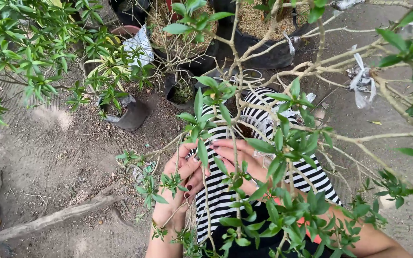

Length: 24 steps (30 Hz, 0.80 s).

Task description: Performing air layering on a plant branch by cutting the bark, applying a soil-filled plastic wrap, and securing it with ties.

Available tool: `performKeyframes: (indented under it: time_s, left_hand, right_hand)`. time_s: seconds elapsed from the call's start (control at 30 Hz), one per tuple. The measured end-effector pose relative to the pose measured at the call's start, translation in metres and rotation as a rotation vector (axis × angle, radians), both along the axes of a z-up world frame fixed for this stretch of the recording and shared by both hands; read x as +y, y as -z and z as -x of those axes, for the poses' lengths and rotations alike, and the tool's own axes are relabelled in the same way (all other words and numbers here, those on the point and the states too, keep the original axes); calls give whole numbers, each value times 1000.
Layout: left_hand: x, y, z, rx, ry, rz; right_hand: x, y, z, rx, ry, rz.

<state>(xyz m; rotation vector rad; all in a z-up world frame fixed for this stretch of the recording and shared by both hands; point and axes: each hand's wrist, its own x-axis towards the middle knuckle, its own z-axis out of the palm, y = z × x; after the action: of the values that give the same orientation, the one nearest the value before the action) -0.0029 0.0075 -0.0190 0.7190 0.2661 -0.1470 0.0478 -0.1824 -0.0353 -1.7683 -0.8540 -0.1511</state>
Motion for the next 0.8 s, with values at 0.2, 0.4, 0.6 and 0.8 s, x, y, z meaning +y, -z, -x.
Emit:
performKeyframes:
  time_s: [0.2, 0.4, 0.6, 0.8]
  left_hand:
    - [2, 8, 2, 13, -27, 45]
    - [2, -2, -1, 36, -17, 53]
    - [2, -3, 6, 118, -55, 15]
    - [0, 3, 3, 61, -67, 55]
  right_hand:
    - [-3, -4, -4, 115, -97, -71]
    - [5, 14, -10, 195, -215, -220]
    - [8, 36, -12, 304, -109, -265]
    - [4, 27, -17, 162, -122, -183]
